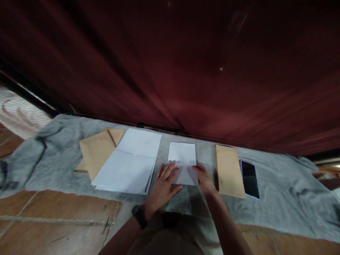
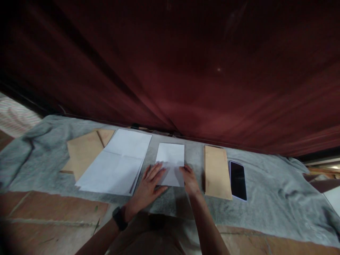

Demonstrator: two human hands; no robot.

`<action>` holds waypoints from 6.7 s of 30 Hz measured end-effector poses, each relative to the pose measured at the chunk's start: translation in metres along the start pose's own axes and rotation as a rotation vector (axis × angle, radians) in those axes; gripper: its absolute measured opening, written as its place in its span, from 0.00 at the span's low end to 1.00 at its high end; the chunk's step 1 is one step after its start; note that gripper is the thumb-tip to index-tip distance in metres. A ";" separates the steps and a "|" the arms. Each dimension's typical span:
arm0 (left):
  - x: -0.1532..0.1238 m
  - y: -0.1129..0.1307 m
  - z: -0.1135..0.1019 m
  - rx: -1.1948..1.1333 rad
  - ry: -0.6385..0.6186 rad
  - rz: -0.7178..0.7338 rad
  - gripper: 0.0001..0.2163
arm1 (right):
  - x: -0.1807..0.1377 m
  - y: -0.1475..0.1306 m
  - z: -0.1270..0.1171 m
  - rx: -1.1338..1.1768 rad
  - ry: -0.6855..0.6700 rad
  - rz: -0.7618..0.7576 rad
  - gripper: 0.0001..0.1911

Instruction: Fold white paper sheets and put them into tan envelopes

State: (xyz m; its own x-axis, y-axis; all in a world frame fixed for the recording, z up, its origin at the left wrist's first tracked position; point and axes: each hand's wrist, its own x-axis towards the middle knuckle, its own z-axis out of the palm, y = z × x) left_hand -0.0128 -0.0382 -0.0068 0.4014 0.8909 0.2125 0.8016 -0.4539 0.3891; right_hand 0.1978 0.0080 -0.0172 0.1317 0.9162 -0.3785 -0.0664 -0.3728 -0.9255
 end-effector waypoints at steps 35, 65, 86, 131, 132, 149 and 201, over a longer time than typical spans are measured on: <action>0.018 -0.037 -0.015 -0.474 -0.051 -0.385 0.11 | -0.037 0.019 -0.048 -0.678 -0.028 -0.609 0.18; 0.090 -0.029 0.006 0.070 -0.070 -0.617 0.17 | 0.005 -0.009 -0.007 -1.445 0.369 -0.358 0.17; 0.096 -0.022 -0.012 -0.021 -0.173 -0.685 0.13 | 0.009 -0.020 0.003 -1.494 0.392 -0.302 0.18; 0.088 -0.007 -0.004 0.234 -0.052 -0.537 0.18 | 0.004 0.032 0.039 -1.253 0.298 -0.774 0.31; 0.086 -0.006 -0.005 0.232 -0.020 -0.519 0.17 | 0.004 0.033 0.039 -1.260 0.300 -0.773 0.32; 0.062 0.003 0.040 0.138 0.058 -0.248 0.26 | 0.003 0.037 0.034 -1.340 0.289 -0.743 0.30; 0.012 0.015 0.018 0.120 0.001 -0.169 0.22 | 0.019 0.023 0.054 -1.391 0.036 -0.839 0.26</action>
State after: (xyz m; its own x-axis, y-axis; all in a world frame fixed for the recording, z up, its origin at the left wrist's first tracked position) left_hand 0.0124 -0.0341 -0.0145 0.2565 0.9542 0.1539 0.9044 -0.2932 0.3100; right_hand 0.1453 0.0249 -0.0448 -0.3083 0.9234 0.2288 0.9265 0.3460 -0.1481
